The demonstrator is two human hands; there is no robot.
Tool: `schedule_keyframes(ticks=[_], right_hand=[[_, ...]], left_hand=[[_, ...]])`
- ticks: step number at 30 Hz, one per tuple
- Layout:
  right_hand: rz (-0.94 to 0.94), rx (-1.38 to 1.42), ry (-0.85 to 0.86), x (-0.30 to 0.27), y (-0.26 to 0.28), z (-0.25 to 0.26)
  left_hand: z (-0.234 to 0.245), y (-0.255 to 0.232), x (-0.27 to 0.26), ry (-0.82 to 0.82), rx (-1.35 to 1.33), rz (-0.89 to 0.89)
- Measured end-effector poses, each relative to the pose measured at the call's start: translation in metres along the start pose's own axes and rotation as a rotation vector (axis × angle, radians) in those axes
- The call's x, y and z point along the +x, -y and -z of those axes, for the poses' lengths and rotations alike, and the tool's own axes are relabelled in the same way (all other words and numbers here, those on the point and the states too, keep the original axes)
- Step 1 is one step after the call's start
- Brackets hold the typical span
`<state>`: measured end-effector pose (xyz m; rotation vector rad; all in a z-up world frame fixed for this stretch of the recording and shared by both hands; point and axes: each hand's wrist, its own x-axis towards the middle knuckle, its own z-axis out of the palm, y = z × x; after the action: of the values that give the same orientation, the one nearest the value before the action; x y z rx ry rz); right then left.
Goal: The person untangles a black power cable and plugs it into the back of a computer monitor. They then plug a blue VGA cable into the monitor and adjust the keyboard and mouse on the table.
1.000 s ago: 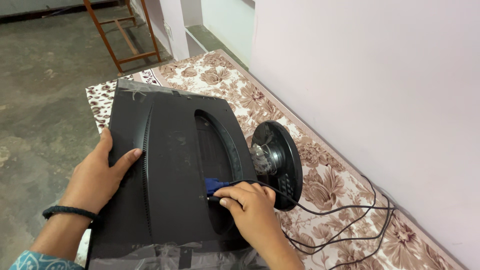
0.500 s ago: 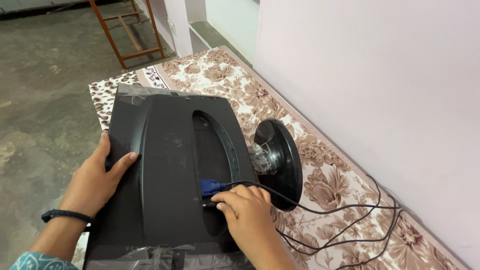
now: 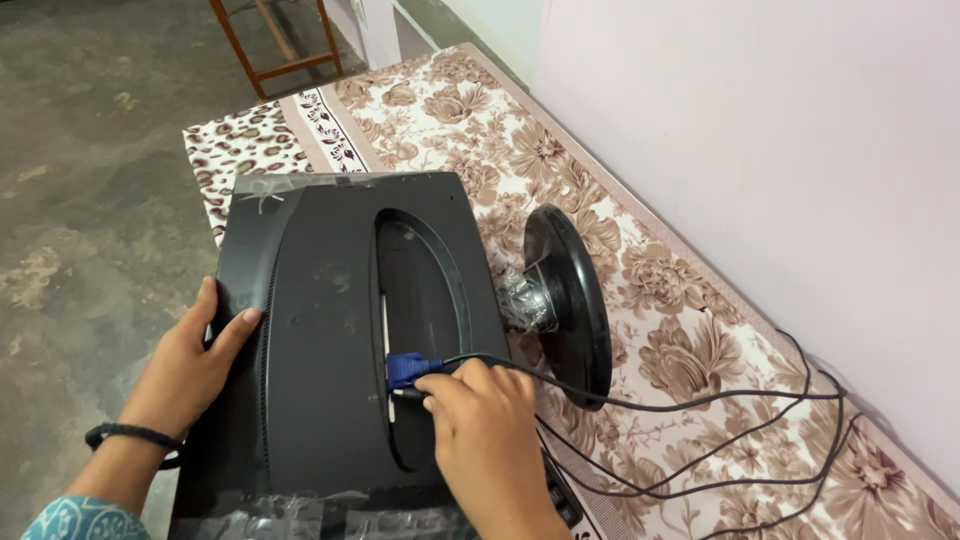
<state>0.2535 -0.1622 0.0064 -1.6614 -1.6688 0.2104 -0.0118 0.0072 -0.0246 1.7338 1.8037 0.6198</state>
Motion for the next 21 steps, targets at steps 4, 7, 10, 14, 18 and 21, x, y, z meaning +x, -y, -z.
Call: schedule_keyframes(ticks=[4, 7, 10, 14, 18, 21], right_hand=[[-0.023, 0.011, 0.044, 0.000, -0.002, -0.007], [-0.014, 0.026, 0.036, -0.003, -0.003, -0.011], [0.009, -0.004, 0.018, -0.002, -0.004, -0.016], [0.013, -0.002, 0.004, -0.004, -0.005, -0.021], [-0.019, 0.021, 0.039, -0.007, -0.007, -0.027], [-0.027, 0.029, 0.043, -0.006, -0.010, -0.030]], left_hand=[[-0.005, 0.013, 0.004, 0.009, 0.011, 0.004], [-0.008, 0.023, 0.005, 0.022, 0.001, 0.001], [-0.012, 0.029, 0.008, 0.030, -0.001, 0.022], [-0.015, 0.037, 0.010, 0.036, 0.008, 0.029], [-0.022, 0.045, 0.012, 0.048, 0.002, 0.086], [-0.028, 0.052, 0.011, 0.046, -0.044, 0.090]])
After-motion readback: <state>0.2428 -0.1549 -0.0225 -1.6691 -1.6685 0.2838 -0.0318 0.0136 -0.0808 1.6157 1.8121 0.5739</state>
